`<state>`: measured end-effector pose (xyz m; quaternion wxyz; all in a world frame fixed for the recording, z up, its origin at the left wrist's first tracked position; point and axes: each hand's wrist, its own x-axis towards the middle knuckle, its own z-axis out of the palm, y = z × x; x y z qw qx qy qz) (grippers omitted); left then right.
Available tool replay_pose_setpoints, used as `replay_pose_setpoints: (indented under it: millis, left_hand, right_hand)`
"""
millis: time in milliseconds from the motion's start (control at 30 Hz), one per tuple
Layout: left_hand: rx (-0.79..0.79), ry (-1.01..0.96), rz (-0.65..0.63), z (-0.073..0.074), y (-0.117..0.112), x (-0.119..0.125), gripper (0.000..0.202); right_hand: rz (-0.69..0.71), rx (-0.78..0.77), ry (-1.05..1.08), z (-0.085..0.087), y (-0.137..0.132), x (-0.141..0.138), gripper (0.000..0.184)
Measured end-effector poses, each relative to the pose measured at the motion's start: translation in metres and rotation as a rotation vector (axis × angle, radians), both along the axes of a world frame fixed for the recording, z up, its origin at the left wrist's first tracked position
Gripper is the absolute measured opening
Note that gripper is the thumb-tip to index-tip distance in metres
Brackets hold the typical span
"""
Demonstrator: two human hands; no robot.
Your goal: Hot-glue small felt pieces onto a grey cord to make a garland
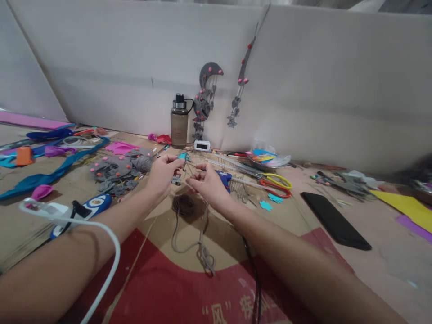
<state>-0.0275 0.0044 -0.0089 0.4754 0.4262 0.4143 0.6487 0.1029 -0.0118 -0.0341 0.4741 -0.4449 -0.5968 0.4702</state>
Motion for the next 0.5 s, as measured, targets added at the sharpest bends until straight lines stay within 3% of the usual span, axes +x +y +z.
replay_pose_setpoints:
  millis: [100,167,333,500]
  left_hand:
    - [-0.008,-0.020,0.015,0.001,0.001,-0.001,0.025]
    - [-0.023,-0.016,0.009,0.001,0.001,-0.001,0.026]
    - [-0.017,0.007,-0.016,-0.003,0.001,0.000,0.027]
    - [-0.002,-0.001,-0.081,-0.004,-0.003,0.003,0.031]
  right_hand:
    - [-0.125,0.193,-0.114,0.011,0.001,0.005,0.018]
    - [-0.181,0.333,-0.175,0.019,0.001,0.010,0.012]
    - [-0.307,0.515,-0.293,0.029,0.005,0.012,0.017]
    - [-0.333,0.580,-0.459,0.024,0.008,0.011,0.029]
